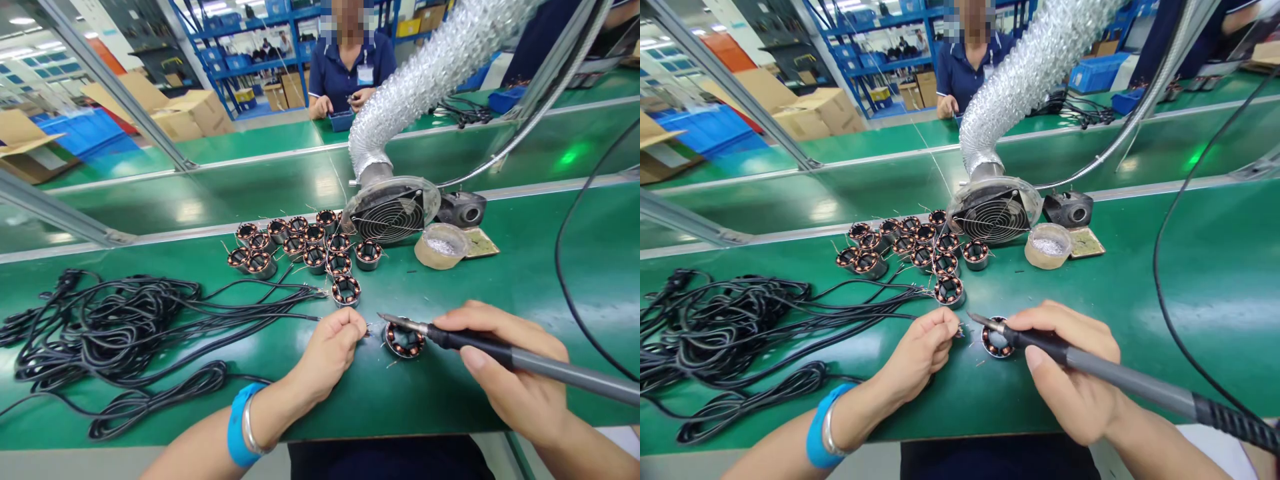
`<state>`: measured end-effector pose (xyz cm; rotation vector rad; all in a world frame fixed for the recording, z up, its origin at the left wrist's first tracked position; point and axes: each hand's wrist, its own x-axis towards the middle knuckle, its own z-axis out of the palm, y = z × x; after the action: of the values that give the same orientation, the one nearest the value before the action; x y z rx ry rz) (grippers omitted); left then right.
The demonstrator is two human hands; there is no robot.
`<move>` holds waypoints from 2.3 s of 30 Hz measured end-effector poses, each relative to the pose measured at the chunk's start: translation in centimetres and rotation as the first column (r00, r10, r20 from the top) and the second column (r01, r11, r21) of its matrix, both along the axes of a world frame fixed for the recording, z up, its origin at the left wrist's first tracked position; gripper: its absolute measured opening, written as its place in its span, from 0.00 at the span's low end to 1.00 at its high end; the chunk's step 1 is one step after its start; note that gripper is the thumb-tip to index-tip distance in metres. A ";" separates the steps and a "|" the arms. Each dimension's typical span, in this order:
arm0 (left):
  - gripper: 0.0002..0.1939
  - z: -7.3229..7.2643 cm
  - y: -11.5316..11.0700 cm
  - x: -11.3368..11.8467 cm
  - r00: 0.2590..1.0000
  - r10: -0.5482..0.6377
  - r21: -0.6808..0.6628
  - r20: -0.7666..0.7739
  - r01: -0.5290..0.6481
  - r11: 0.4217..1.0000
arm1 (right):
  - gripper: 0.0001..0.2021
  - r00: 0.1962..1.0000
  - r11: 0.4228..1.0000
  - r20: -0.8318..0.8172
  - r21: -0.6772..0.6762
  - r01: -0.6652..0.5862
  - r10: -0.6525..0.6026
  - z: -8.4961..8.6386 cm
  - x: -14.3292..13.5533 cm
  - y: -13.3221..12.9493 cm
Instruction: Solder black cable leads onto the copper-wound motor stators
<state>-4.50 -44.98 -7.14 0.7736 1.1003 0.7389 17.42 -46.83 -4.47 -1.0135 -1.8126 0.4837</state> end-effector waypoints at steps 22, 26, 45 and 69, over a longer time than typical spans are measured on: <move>0.11 0.1 -0.2 0.2 0.998 -0.009 0.060 -0.054 0.012 0.998 | 0.07 0.999 1.000 -0.042 0.015 0.006 -0.005 0.0 -1.3 0.5; 0.12 0.0 -0.1 0.2 0.998 -0.017 0.069 -0.058 0.021 0.997 | 0.07 0.998 0.998 -0.032 0.038 -0.044 0.045 0.1 -1.5 0.4; 0.11 -0.2 -0.2 0.0 0.994 -0.038 0.096 -0.106 0.048 0.994 | 0.10 0.996 0.974 -0.051 0.216 -0.064 0.077 -0.4 -1.7 -0.6; 0.13 -0.1 -0.2 -0.2 0.993 -0.081 0.095 -0.082 0.089 0.991 | 0.20 0.977 0.978 -0.139 0.158 -0.137 0.159 -1.9 -1.6 1.2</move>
<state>-4.66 -45.22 -7.28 0.9344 1.0997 0.6999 15.79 -45.65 -6.40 -0.7241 -1.7671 0.4951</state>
